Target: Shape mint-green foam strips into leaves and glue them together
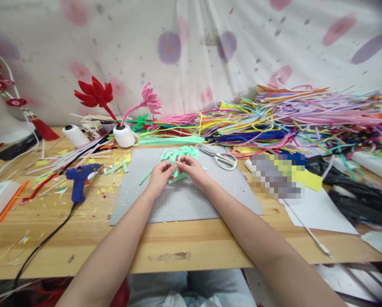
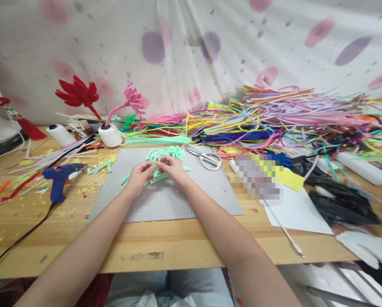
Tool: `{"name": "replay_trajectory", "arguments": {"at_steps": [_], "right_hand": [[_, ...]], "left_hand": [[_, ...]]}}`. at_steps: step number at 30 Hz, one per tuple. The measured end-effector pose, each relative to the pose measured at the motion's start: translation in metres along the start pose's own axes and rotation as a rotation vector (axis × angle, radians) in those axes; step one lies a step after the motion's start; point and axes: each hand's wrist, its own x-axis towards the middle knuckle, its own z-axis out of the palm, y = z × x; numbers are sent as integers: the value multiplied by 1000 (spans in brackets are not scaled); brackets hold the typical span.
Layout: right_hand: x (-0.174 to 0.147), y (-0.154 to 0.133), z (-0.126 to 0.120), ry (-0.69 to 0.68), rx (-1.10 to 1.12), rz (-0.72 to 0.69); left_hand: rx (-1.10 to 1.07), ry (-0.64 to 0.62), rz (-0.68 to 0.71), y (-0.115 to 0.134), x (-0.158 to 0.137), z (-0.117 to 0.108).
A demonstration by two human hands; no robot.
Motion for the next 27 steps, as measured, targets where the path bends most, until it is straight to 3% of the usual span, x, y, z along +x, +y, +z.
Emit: {"name": "replay_trajectory", "arguments": {"at_steps": [7, 13, 16, 22, 27], "right_hand": [[2, 7, -3, 103, 46, 9], [-2, 7, -4, -86, 57, 69], [-4, 6, -4, -104, 39, 79], [0, 6, -6, -24, -32, 41], [6, 5, -22, 251, -81, -25]], "left_hand": [[-97, 3, -60, 2, -3, 0], [-125, 161, -15, 7, -2, -3], [-133, 181, -28, 9, -3, -4], [-149, 151, -47, 10, -1, -6], [139, 405, 109, 4, 9, -25]]}}
